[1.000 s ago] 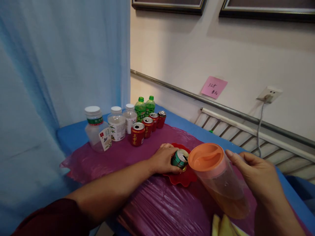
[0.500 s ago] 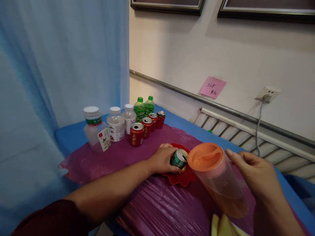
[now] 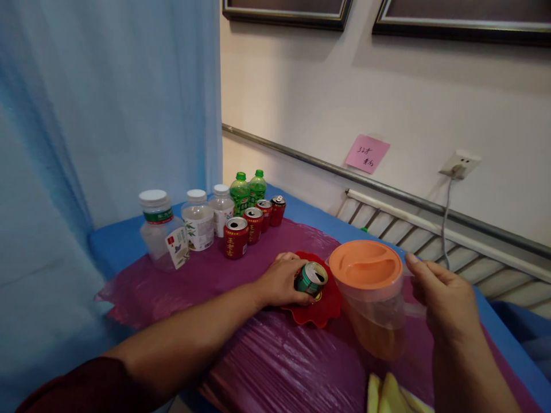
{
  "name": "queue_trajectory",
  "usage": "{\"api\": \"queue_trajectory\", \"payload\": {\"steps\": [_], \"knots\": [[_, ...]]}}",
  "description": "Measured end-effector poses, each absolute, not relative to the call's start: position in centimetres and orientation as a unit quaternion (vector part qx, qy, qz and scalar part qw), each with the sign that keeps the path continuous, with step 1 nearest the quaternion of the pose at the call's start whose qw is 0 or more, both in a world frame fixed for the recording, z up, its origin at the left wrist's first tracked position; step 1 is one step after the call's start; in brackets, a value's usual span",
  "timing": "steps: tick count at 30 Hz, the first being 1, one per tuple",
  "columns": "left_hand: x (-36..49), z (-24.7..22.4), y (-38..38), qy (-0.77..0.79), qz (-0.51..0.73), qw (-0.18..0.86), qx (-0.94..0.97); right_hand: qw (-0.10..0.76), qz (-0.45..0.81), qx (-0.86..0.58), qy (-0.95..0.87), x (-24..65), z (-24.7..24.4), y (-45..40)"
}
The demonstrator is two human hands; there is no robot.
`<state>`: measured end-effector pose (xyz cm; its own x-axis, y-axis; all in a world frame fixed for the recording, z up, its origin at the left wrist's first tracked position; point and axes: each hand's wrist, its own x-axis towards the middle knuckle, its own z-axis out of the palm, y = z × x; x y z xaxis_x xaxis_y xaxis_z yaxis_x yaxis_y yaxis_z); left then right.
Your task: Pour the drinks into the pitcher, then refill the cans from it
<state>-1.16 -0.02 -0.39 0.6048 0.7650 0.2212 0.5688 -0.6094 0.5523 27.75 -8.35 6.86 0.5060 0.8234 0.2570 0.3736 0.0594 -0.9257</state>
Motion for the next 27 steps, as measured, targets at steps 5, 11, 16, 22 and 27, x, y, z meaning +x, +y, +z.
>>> {"api": "queue_trajectory", "payload": {"steps": [5,11,16,22,27], "knots": [[-1.3,-0.4,0.1,0.388,0.240,0.216,0.863,0.659,0.233,-0.615,-0.364,28.8,5.2,-6.7],[-1.4,0.1,0.0,0.378,0.249,0.222,0.863,0.730,0.283,-0.554,-0.282,30.4,4.0,-5.0],[-1.4,0.2,0.1,0.382,0.247,0.235,0.859,0.737,0.292,-0.545,-0.272,31.5,3.5,-4.4],[-1.6,0.2,0.2,0.383,0.239,0.227,0.863,0.740,0.291,-0.543,-0.270,32.0,3.5,-4.1],[-1.8,0.4,0.2,0.388,0.245,0.229,0.859,0.725,0.213,-0.573,-0.316,32.6,3.3,-4.1]]}}
